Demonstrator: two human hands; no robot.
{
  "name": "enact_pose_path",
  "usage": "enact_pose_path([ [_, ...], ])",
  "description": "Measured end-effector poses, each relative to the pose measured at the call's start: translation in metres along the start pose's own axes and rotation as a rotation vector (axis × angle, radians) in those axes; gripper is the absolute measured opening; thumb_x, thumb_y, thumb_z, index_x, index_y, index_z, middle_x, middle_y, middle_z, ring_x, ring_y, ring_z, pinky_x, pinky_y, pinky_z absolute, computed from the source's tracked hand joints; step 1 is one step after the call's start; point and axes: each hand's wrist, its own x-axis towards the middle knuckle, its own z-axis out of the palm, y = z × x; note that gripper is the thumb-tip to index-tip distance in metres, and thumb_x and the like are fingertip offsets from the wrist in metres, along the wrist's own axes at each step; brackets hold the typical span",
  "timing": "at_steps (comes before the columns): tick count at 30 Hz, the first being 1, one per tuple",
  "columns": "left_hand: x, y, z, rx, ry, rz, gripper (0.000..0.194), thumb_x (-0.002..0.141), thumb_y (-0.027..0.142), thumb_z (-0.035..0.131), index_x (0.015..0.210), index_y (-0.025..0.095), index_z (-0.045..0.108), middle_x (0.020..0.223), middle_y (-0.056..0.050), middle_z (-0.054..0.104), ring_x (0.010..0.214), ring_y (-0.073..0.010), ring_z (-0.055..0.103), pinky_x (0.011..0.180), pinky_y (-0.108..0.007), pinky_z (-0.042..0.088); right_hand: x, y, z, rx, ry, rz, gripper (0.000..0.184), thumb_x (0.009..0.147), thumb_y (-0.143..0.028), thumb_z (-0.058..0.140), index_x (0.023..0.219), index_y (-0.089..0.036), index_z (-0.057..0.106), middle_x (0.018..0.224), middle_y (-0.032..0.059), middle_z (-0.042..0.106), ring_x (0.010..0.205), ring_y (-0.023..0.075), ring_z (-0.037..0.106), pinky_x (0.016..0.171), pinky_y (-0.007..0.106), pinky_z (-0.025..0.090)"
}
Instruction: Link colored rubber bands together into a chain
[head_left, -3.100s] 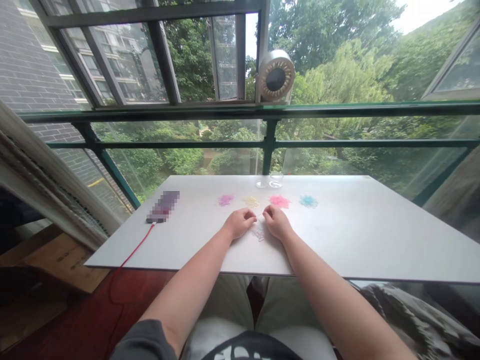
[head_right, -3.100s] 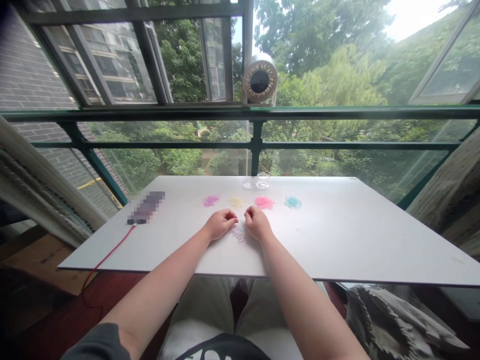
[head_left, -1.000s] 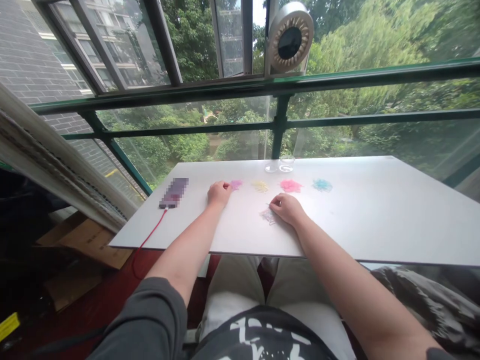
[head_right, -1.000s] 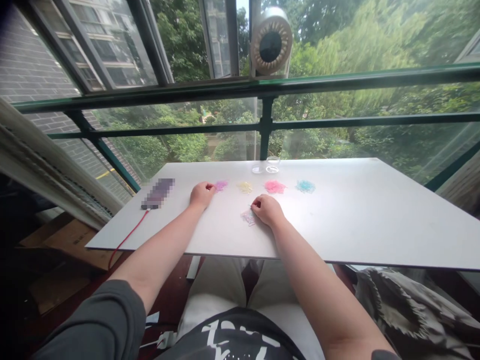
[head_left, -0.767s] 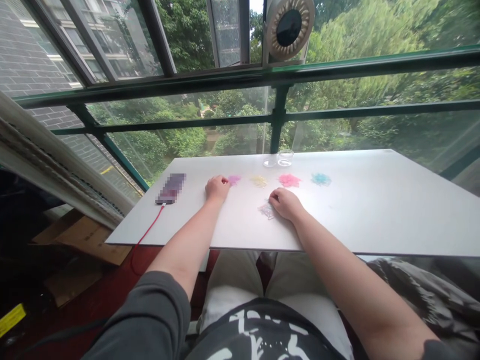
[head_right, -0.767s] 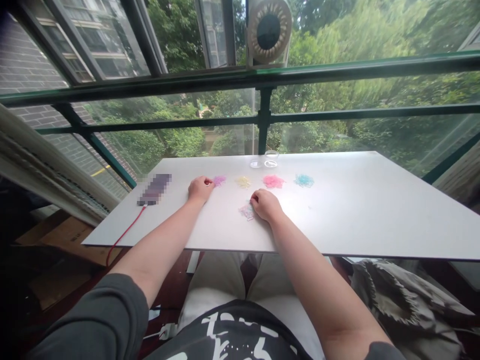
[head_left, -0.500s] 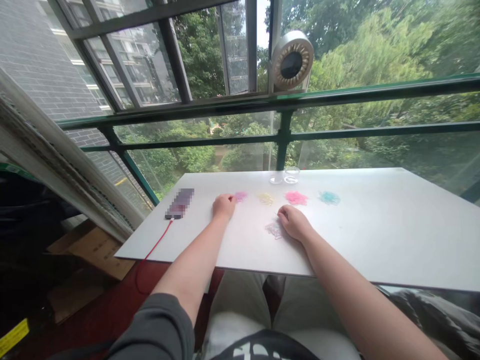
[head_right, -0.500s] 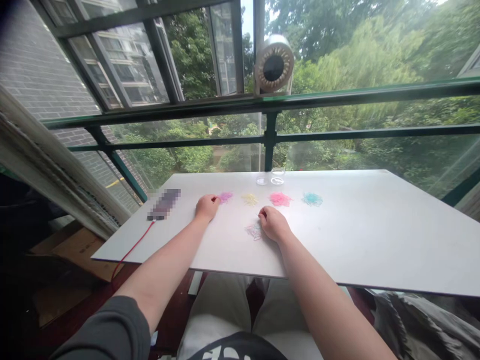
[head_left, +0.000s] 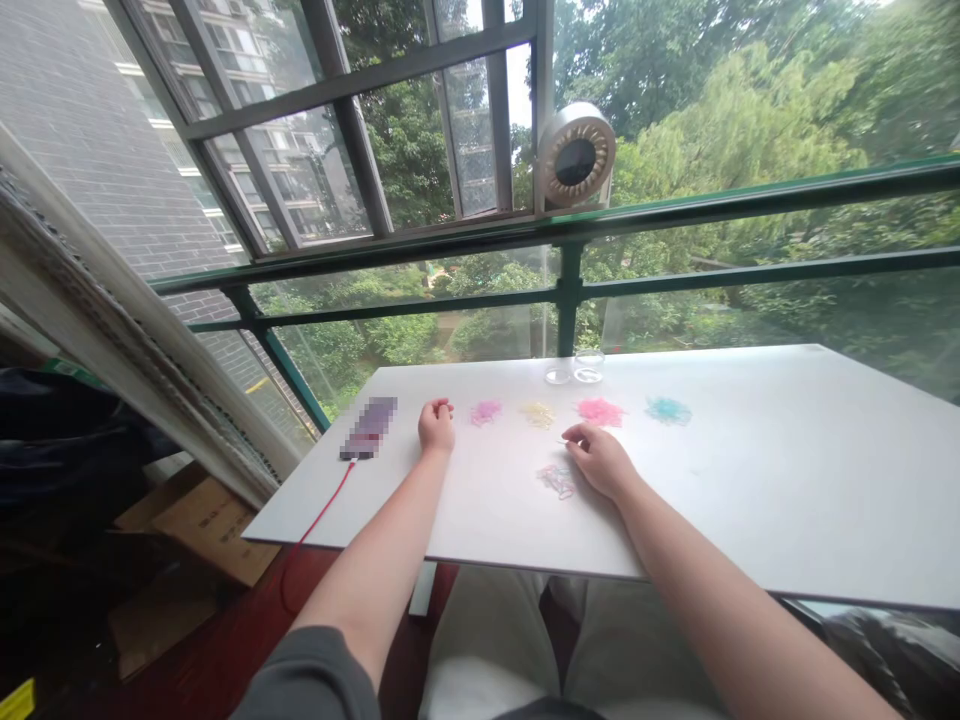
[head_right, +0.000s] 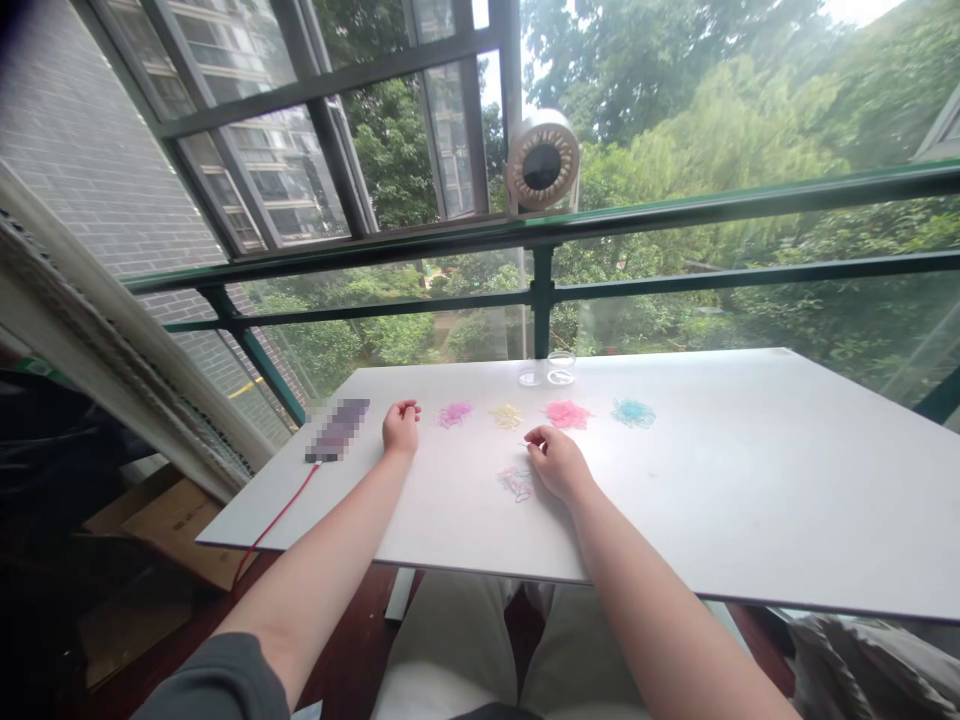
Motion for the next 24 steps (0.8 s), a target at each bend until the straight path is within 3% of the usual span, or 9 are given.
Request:
enact_pose_path([
  [4, -0.023, 0.015, 0.004, -0.021, -0.136, 0.103, 0.023, 0.08, 0.024, 0.045, 0.095, 0.013, 0.058, 0.089, -0.008, 0.066, 0.078, -0.0146, 0.06, 0.074, -0.028, 0.047, 0.001, -0.001, 0.001, 0.054, 0.009, -0.012, 0.014, 0.07, -0.02, 0.05, 0.08, -0.019, 0.059, 0.073, 0.0007, 0.063, 0.058, 0.0122, 0.051, 0.062, 0.027, 0.039],
  [9, -0.054, 0.053, 0.03, -0.045, -0.576, 0.244, 0.019, 0.068, 0.026, 0.063, 0.084, 0.016, 0.067, 0.079, -0.004, 0.068, 0.064, -0.0124, 0.059, 0.067, -0.025, 0.048, 0.002, -0.002, 0.0, 0.082, 0.044, -0.006, 0.011, 0.068, -0.019, 0.052, 0.078, -0.019, 0.056, 0.073, -0.0004, 0.061, 0.058, 0.0116, 0.05, 0.061, 0.026, 0.039],
  [10, -0.057, 0.06, 0.036, -0.008, -0.712, 0.308, 0.022, 0.069, 0.026, 0.061, 0.088, 0.017, 0.067, 0.083, -0.004, 0.069, 0.066, -0.0126, 0.059, 0.069, -0.026, 0.048, 0.002, -0.002, 0.0, 0.083, 0.048, -0.005, 0.01, 0.068, -0.02, 0.052, 0.078, -0.019, 0.056, 0.072, -0.0006, 0.061, 0.058, 0.0115, 0.05, 0.061, 0.026, 0.039],
  [13, -0.065, 0.074, 0.05, 0.03, -0.854, 0.371, 0.029, 0.071, 0.022, 0.056, 0.098, 0.017, 0.065, 0.091, -0.005, 0.069, 0.07, -0.0128, 0.059, 0.071, -0.027, 0.049, 0.003, -0.002, -0.001, 0.086, 0.052, -0.008, 0.01, 0.069, -0.021, 0.052, 0.078, -0.019, 0.056, 0.072, -0.0008, 0.061, 0.058, 0.0112, 0.05, 0.061, 0.026, 0.04],
  [16, -0.074, 0.075, 0.054, 0.031, -0.865, 0.381, 0.032, 0.069, 0.016, 0.053, 0.099, 0.016, 0.065, 0.091, -0.005, 0.069, 0.069, -0.0122, 0.059, 0.069, -0.025, 0.048, 0.002, -0.002, -0.001, 0.094, 0.05, -0.017, 0.01, 0.069, -0.021, 0.052, 0.078, -0.019, 0.055, 0.073, -0.0006, 0.061, 0.059, 0.0113, 0.05, 0.061, 0.026, 0.04],
  [24, -0.088, 0.065, 0.05, 0.106, -0.821, 0.426, 0.022, 0.072, 0.03, 0.057, 0.087, 0.017, 0.068, 0.074, -0.002, 0.067, 0.062, -0.0114, 0.056, 0.059, -0.022, 0.044, 0.003, -0.003, 0.001, 0.149, 0.011, -0.054, 0.007, 0.068, -0.021, 0.055, 0.075, -0.019, 0.055, 0.072, -0.0006, 0.061, 0.059, 0.0109, 0.051, 0.059, 0.024, 0.041],
])
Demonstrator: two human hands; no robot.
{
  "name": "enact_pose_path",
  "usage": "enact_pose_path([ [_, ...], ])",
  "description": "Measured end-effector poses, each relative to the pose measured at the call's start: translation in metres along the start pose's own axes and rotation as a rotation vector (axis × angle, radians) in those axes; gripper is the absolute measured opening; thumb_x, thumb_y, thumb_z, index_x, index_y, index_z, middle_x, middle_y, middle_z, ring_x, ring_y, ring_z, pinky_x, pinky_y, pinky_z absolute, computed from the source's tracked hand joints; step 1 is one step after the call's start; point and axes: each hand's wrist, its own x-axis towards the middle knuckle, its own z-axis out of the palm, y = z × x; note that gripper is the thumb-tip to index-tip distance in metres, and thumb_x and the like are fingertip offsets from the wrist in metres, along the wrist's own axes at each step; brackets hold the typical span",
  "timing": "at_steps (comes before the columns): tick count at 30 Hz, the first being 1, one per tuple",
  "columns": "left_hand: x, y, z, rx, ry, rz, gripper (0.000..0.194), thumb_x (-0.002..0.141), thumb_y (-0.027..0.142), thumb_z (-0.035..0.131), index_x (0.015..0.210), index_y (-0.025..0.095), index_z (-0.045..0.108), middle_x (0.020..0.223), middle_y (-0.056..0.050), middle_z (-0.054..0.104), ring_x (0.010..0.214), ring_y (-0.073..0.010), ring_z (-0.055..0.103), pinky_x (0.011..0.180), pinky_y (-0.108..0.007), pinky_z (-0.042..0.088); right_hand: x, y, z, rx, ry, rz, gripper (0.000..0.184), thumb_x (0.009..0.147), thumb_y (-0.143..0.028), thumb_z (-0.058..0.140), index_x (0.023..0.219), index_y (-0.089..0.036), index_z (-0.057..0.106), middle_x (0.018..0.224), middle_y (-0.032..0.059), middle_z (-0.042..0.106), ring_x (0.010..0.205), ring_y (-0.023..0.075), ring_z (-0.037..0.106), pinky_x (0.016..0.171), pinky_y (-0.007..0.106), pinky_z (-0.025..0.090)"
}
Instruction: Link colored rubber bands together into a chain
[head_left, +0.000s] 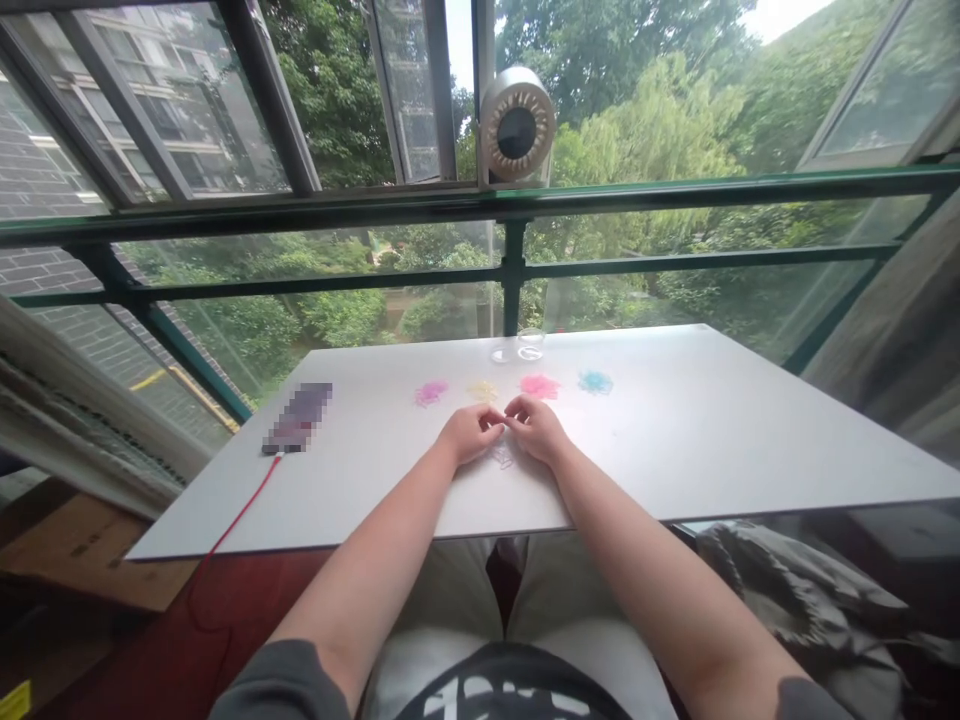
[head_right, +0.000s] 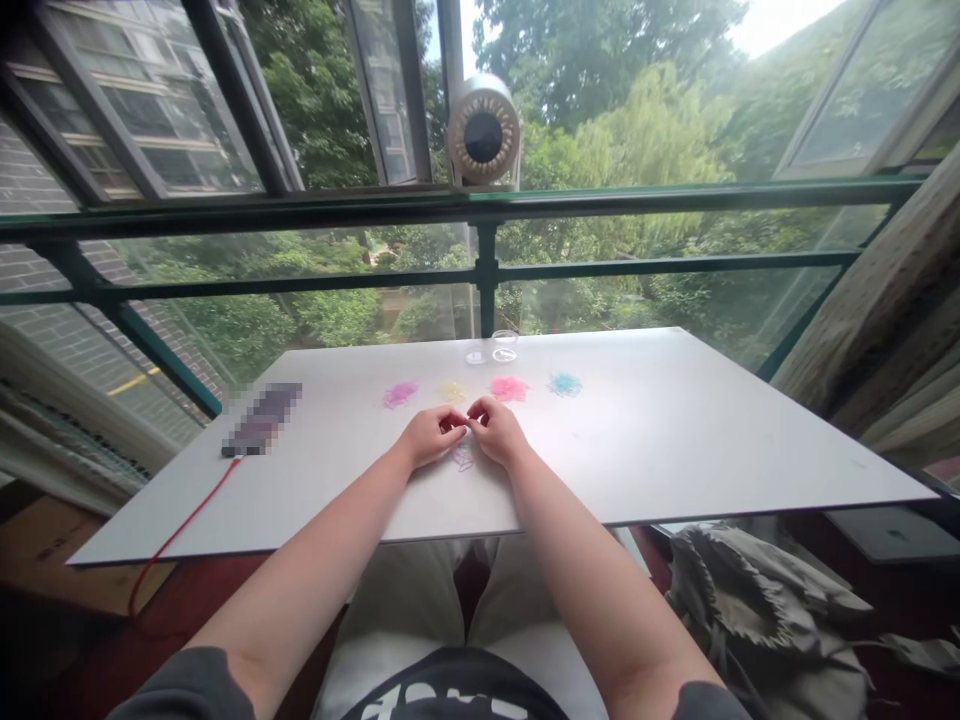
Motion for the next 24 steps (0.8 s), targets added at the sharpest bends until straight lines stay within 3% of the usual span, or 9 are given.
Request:
enact_pose_path([
  [24, 0.001, -0.007, -0.002, -0.114, 0.11, -0.059, 0.02, 0.072, 0.033, 0.057, 0.084, 0.017, 0.063, 0.07, -0.001, 0.063, 0.061, -0.0121, 0.053, 0.058, -0.024, 0.042, -0.002, -0.013, 0.0, -0.066, -0.04, 0.041, 0.008, 0.071, -0.019, 0.052, 0.073, -0.018, 0.06, 0.069, -0.0001, 0.062, 0.057, 0.0105, 0.05, 0.057, 0.024, 0.039],
])
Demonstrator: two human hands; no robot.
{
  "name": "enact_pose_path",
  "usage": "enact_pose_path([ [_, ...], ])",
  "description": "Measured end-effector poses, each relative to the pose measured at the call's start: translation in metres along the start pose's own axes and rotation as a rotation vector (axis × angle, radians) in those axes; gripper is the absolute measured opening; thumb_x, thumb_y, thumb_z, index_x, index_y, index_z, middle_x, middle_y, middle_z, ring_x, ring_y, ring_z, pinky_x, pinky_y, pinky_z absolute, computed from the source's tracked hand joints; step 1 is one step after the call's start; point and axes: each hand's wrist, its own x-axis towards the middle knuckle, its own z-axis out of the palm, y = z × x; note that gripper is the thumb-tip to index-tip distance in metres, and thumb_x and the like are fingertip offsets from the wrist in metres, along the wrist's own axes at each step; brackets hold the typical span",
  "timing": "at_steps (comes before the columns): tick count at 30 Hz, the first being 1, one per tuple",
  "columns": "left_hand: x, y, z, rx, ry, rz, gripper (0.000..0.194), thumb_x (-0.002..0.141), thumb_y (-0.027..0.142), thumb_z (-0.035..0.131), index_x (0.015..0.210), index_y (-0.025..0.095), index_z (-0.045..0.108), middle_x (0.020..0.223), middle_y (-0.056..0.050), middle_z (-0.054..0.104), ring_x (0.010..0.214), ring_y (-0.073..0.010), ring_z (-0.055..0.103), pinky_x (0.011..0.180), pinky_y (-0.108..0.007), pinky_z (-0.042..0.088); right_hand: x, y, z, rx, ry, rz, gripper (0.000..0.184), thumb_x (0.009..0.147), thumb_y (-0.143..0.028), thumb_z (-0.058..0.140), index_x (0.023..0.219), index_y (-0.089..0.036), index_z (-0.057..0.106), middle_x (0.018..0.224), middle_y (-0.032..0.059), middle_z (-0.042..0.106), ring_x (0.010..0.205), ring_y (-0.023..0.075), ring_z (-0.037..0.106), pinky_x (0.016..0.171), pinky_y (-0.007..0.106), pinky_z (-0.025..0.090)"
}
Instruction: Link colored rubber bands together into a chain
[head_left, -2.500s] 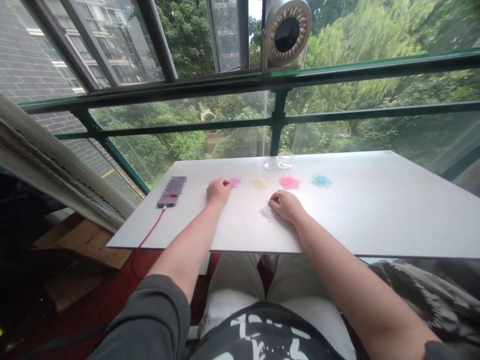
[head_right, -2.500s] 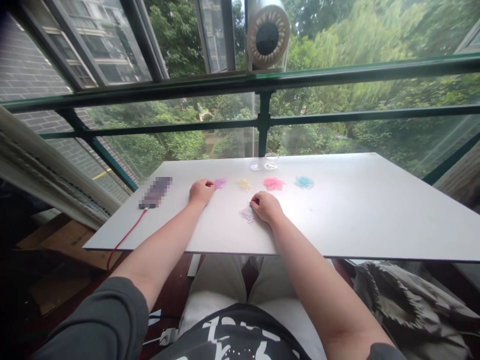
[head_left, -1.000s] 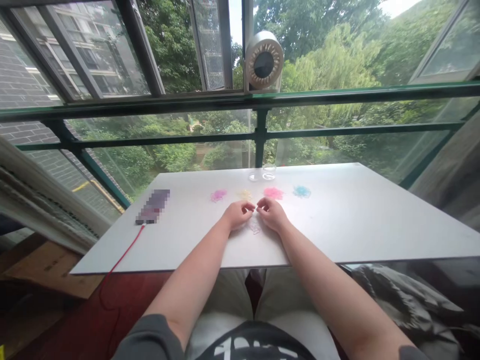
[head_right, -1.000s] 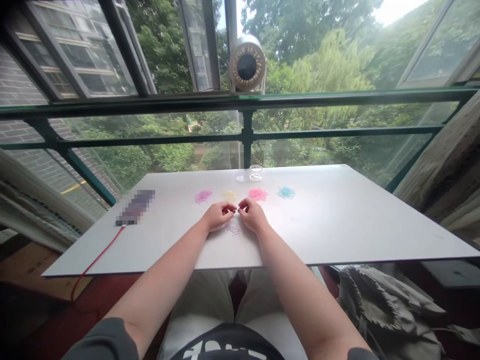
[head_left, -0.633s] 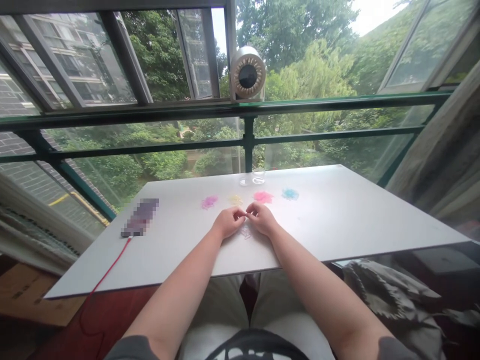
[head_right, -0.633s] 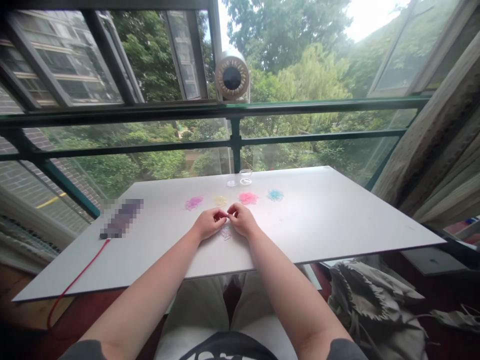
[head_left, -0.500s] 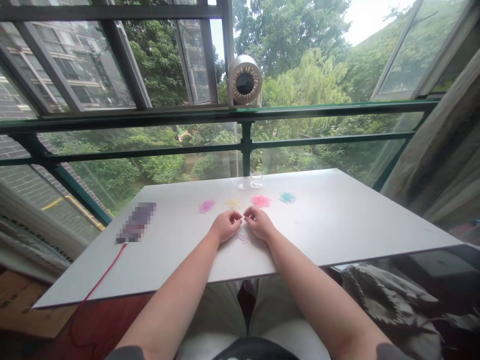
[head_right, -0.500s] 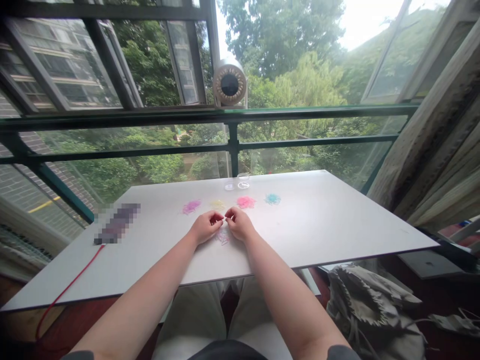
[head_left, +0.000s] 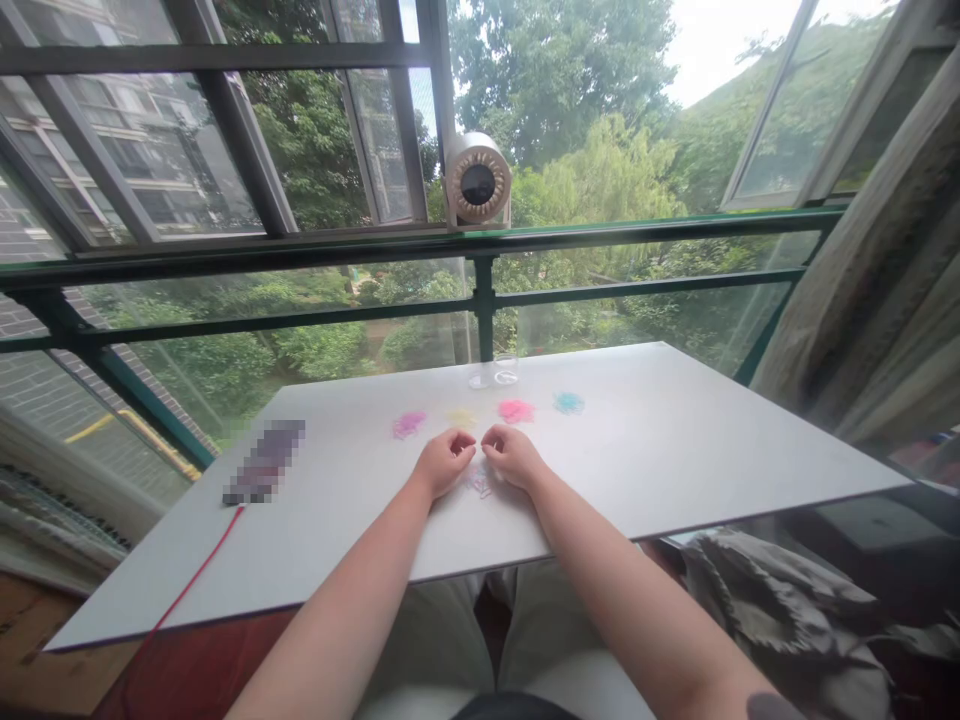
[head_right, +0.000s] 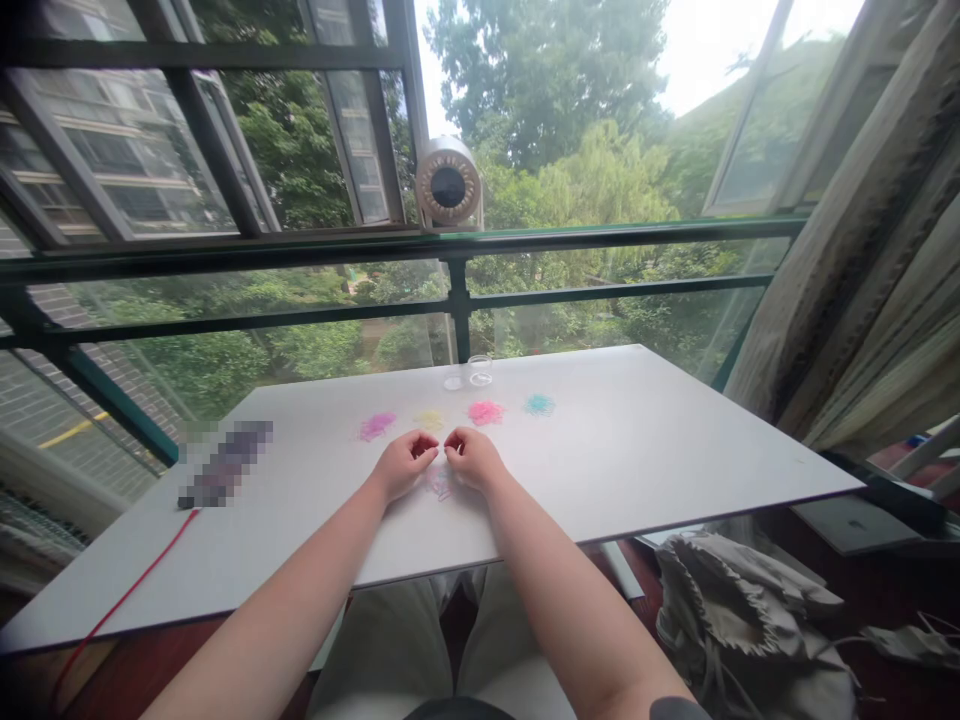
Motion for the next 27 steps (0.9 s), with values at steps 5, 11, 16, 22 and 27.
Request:
enact_pose_path([
  [5, 0.0009, -0.0006, -0.0005, -0.012, 0.003, -0.011, 0.021, 0.072, 0.033, 0.058, 0.084, 0.017, 0.064, 0.069, -0.001, 0.062, 0.061, -0.0121, 0.053, 0.057, -0.023, 0.042, 0.0004, 0.0012, 0.0005, -0.005, -0.007, -0.002, 0.007, 0.069, -0.018, 0.053, 0.071, -0.018, 0.059, 0.068, -0.0005, 0.062, 0.059, 0.0107, 0.051, 0.059, 0.024, 0.039],
  [11, 0.0006, -0.0009, -0.0003, -0.021, 0.014, 0.002, 0.022, 0.072, 0.034, 0.058, 0.084, 0.017, 0.065, 0.071, -0.002, 0.064, 0.061, -0.0123, 0.054, 0.058, -0.024, 0.043, 0.0002, 0.0025, 0.0007, -0.018, -0.007, -0.015, 0.005, 0.068, -0.016, 0.053, 0.068, -0.018, 0.057, 0.063, -0.0013, 0.06, 0.058, 0.0108, 0.05, 0.057, 0.023, 0.038],
  [16, 0.0002, 0.0001, 0.0014, 0.018, -0.018, 0.018, 0.025, 0.07, 0.036, 0.061, 0.084, 0.017, 0.067, 0.07, -0.002, 0.065, 0.059, -0.0119, 0.054, 0.058, -0.024, 0.044, 0.0001, 0.0024, 0.0, -0.019, -0.007, -0.03, 0.006, 0.069, -0.016, 0.051, 0.068, -0.017, 0.057, 0.063, -0.0013, 0.059, 0.058, 0.0105, 0.049, 0.056, 0.022, 0.037],
  [22, 0.0001, 0.0014, 0.003, 0.042, -0.055, 0.007, 0.018, 0.07, 0.032, 0.058, 0.078, 0.018, 0.067, 0.069, -0.002, 0.066, 0.06, -0.0121, 0.055, 0.059, -0.023, 0.044, 0.0003, 0.0039, -0.0002, -0.015, -0.017, -0.041, 0.006, 0.069, -0.017, 0.051, 0.068, -0.017, 0.057, 0.062, -0.001, 0.058, 0.057, 0.0104, 0.049, 0.056, 0.022, 0.037],
  [27, 0.0, 0.0009, 0.0031, 0.006, -0.019, 0.029, 0.02, 0.071, 0.033, 0.059, 0.082, 0.018, 0.066, 0.072, -0.002, 0.066, 0.061, -0.0115, 0.055, 0.06, -0.023, 0.044, 0.0006, 0.0054, -0.0007, -0.005, -0.029, -0.051, 0.006, 0.07, -0.018, 0.051, 0.068, -0.017, 0.057, 0.062, -0.0011, 0.059, 0.057, 0.0105, 0.049, 0.056, 0.022, 0.037],
])
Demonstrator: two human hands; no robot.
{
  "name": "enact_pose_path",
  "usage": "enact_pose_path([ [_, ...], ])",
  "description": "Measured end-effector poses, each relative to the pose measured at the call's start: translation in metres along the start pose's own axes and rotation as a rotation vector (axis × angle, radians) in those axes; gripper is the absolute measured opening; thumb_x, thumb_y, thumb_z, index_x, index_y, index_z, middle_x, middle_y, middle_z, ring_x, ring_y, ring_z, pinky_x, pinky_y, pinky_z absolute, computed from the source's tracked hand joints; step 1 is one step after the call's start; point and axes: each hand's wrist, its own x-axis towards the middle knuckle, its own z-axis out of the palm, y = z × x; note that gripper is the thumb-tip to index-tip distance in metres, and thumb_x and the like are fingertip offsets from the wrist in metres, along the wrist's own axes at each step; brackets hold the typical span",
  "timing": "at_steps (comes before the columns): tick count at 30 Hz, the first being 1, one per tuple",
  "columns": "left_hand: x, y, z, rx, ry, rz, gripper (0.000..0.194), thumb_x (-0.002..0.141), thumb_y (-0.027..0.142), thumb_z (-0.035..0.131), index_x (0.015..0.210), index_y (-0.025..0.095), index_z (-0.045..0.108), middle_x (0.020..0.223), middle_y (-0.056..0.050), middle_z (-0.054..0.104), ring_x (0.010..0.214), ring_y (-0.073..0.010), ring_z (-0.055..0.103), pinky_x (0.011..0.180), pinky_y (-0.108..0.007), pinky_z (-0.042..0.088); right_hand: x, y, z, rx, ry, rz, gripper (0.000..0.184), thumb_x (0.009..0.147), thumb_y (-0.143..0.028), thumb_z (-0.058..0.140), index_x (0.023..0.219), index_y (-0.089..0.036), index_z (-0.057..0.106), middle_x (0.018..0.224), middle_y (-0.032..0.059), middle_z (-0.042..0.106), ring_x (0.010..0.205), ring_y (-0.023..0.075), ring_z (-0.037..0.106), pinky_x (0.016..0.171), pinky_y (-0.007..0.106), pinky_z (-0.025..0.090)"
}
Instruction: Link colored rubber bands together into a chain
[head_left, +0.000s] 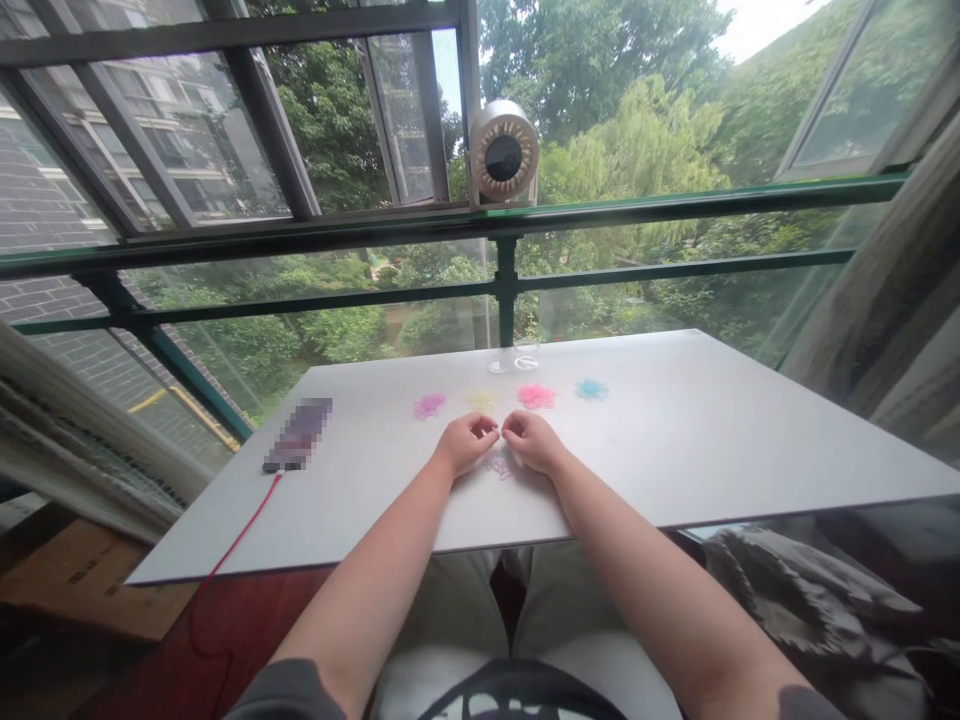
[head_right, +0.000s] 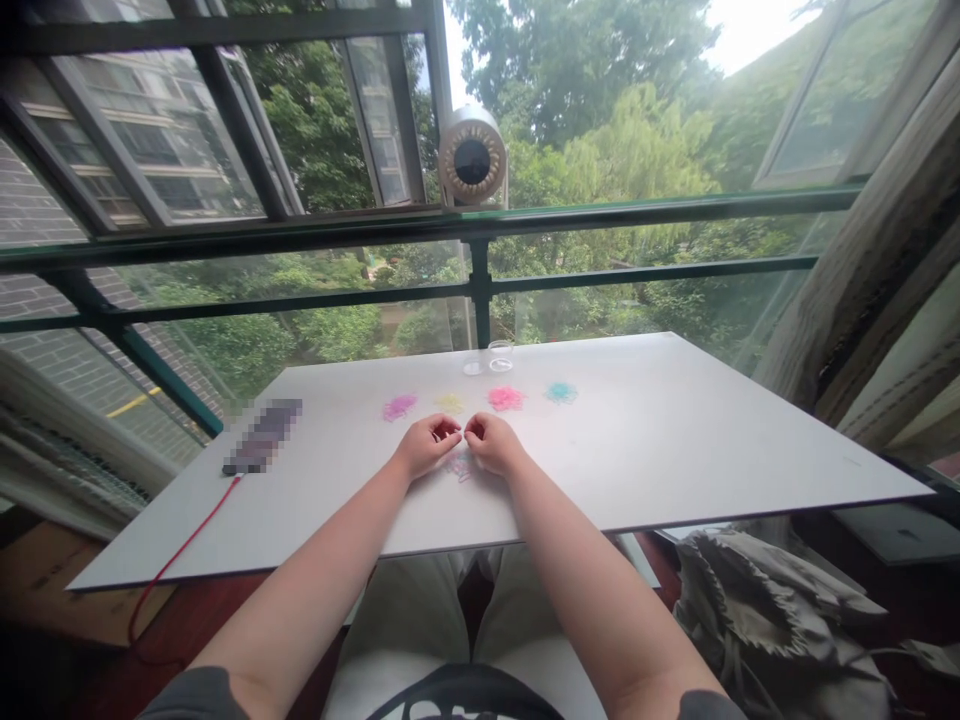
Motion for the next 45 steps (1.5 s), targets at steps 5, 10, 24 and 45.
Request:
enact_pose_path([
  [5, 0.0002, 0.0011, -0.0004, 0.002, -0.028, -0.006, 0.019, 0.071, 0.033, 0.059, 0.079, 0.017, 0.067, 0.072, -0.002, 0.066, 0.063, -0.0121, 0.056, 0.061, -0.023, 0.045, -0.0003, 0.001, -0.0009, 0.01, -0.012, -0.006, 0.006, 0.069, -0.019, 0.052, 0.068, -0.017, 0.057, 0.062, -0.0011, 0.059, 0.058, 0.0107, 0.049, 0.057, 0.023, 0.038],
  [10, 0.0, 0.0017, -0.0012, 0.017, -0.05, -0.007, 0.018, 0.071, 0.032, 0.06, 0.078, 0.017, 0.067, 0.076, -0.002, 0.067, 0.065, -0.0124, 0.057, 0.062, -0.023, 0.045, -0.0001, 0.0011, -0.0015, 0.023, -0.014, -0.01, 0.006, 0.069, -0.019, 0.05, 0.068, -0.017, 0.056, 0.063, -0.0008, 0.059, 0.059, 0.0113, 0.05, 0.058, 0.023, 0.038],
  [24, -0.0004, 0.0026, -0.0011, 0.023, -0.063, -0.011, 0.016, 0.07, 0.03, 0.06, 0.077, 0.017, 0.065, 0.075, -0.002, 0.067, 0.066, -0.0123, 0.057, 0.064, -0.023, 0.045, 0.0004, 0.0027, -0.0022, 0.072, -0.02, -0.034, 0.006, 0.068, -0.021, 0.05, 0.068, -0.017, 0.055, 0.062, -0.001, 0.057, 0.059, 0.0114, 0.049, 0.058, 0.023, 0.038],
  [45, 0.0063, -0.0032, 0.0003, -0.42, 0.064, -0.105, 0.015, 0.059, 0.026, 0.072, 0.065, 0.013, 0.066, 0.064, -0.002, 0.064, 0.061, -0.0117, 0.055, 0.063, -0.025, 0.042, -0.0008, 0.0007, -0.0002, 0.036, -0.026, -0.075, 0.006, 0.074, -0.02, 0.044, 0.07, -0.019, 0.048, 0.065, -0.0008, 0.053, 0.064, 0.0137, 0.046, 0.061, 0.026, 0.035],
])
